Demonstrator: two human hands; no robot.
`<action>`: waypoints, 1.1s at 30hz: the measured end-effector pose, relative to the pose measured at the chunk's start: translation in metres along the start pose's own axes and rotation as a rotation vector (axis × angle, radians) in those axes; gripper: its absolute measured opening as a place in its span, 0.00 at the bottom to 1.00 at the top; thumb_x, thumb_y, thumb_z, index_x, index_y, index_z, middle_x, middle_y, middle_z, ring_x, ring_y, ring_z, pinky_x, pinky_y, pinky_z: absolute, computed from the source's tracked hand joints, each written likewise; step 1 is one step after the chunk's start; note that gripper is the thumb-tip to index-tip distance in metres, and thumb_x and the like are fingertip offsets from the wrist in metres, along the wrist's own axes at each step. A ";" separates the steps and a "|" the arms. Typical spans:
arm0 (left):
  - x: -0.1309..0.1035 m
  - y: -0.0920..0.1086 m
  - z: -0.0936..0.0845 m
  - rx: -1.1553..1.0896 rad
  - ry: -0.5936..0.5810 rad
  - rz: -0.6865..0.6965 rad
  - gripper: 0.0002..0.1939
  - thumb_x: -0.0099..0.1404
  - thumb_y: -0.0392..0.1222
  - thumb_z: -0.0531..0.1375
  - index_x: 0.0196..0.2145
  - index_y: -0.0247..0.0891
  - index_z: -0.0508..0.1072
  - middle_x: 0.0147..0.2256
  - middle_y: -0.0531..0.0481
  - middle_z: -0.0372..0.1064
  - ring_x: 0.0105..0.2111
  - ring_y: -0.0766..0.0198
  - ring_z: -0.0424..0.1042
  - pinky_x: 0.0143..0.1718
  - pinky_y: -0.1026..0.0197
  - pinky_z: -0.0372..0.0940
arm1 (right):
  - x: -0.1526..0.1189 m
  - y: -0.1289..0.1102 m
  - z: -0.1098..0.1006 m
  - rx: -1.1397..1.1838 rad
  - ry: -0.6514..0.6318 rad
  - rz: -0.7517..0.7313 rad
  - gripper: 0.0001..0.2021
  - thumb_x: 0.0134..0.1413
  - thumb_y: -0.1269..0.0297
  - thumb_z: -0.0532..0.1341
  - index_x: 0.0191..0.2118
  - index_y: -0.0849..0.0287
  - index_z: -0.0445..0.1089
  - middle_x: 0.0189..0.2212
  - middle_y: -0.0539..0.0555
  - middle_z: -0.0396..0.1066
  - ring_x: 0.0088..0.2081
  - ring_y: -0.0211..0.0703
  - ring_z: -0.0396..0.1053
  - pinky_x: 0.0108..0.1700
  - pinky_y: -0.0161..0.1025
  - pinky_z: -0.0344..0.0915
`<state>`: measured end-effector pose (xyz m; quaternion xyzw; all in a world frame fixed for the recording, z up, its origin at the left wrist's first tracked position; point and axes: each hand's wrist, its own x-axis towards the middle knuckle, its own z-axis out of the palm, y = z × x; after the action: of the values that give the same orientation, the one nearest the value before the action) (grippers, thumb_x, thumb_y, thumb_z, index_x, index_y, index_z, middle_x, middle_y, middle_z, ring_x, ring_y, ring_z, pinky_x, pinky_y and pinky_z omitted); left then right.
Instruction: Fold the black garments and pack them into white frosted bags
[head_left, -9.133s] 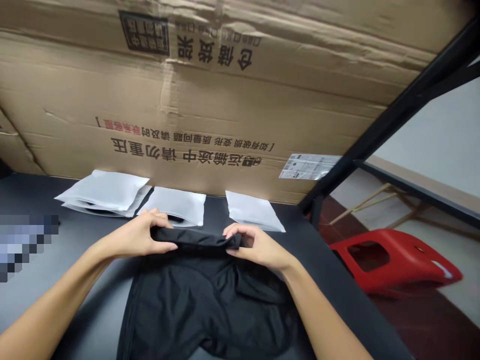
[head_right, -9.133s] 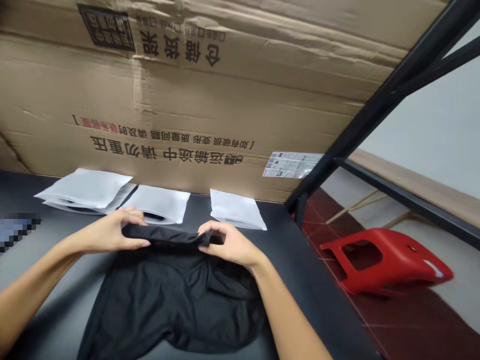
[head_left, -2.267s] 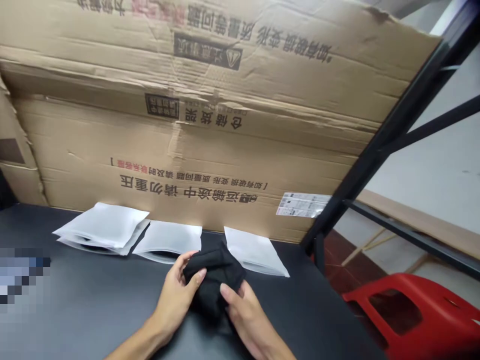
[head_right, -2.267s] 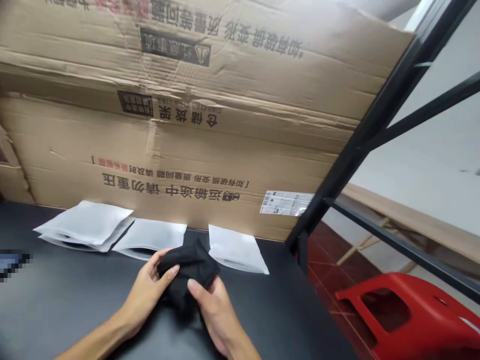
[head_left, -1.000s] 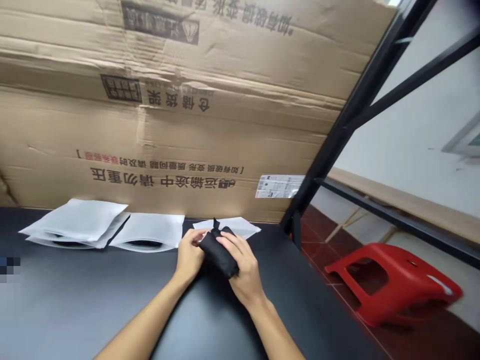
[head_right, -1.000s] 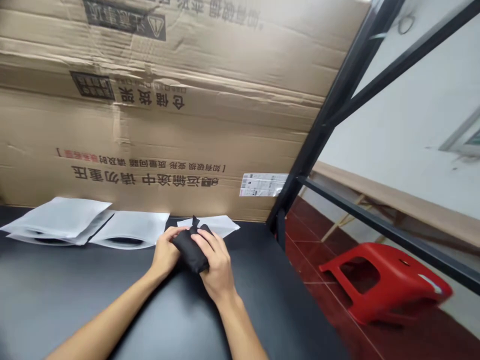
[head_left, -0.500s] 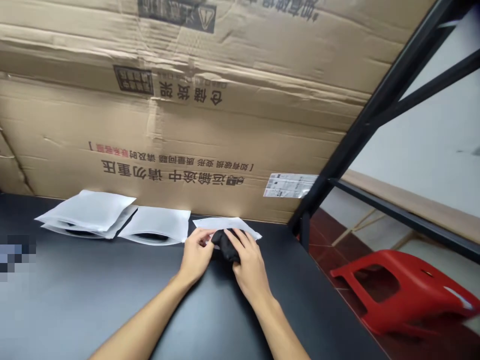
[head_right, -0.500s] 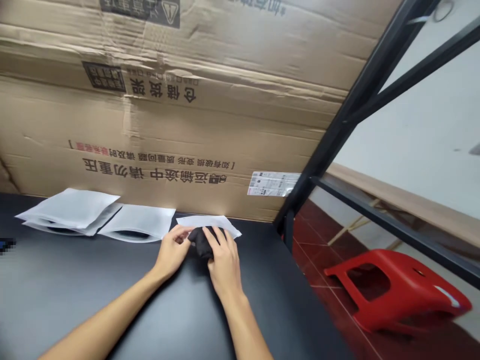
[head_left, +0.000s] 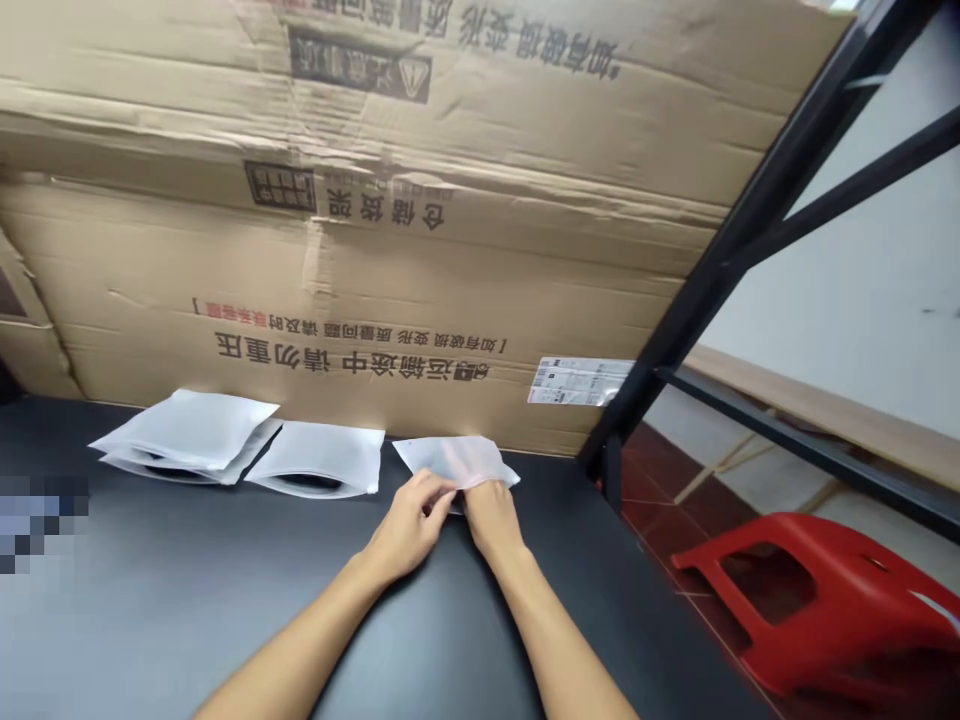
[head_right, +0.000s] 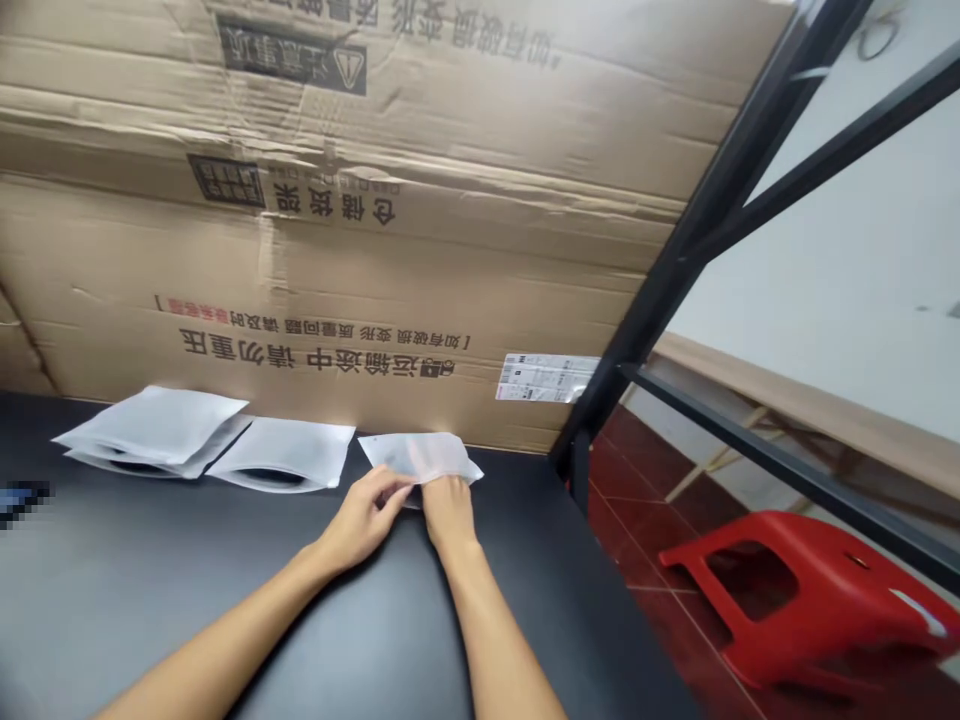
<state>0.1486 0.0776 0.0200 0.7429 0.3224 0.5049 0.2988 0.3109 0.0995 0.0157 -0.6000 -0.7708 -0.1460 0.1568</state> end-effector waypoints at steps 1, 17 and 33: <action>0.001 -0.002 0.000 0.004 0.039 -0.010 0.12 0.72 0.41 0.55 0.45 0.43 0.78 0.35 0.49 0.67 0.33 0.62 0.70 0.37 0.61 0.67 | 0.000 -0.001 -0.003 0.012 -0.013 -0.038 0.34 0.56 0.77 0.54 0.68 0.53 0.54 0.56 0.60 0.71 0.52 0.55 0.70 0.53 0.47 0.67; 0.004 -0.023 0.002 -0.035 0.239 -0.067 0.15 0.69 0.35 0.54 0.45 0.42 0.78 0.42 0.45 0.72 0.42 0.59 0.74 0.42 0.58 0.70 | -0.013 0.004 -0.013 0.127 -0.085 -0.062 0.33 0.50 0.83 0.50 0.63 0.59 0.61 0.59 0.59 0.68 0.59 0.47 0.64 0.60 0.44 0.61; 0.005 -0.021 -0.001 -0.129 0.373 -0.140 0.12 0.68 0.36 0.56 0.41 0.40 0.80 0.42 0.45 0.73 0.41 0.58 0.74 0.46 0.52 0.70 | -0.022 -0.034 -0.059 0.161 0.211 -0.178 0.17 0.63 0.64 0.58 0.57 0.54 0.69 0.57 0.58 0.70 0.61 0.53 0.63 0.62 0.50 0.59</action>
<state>0.1452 0.0941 0.0067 0.5916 0.3898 0.6314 0.3153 0.2873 0.0476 0.0587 -0.4960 -0.8096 -0.1591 0.2707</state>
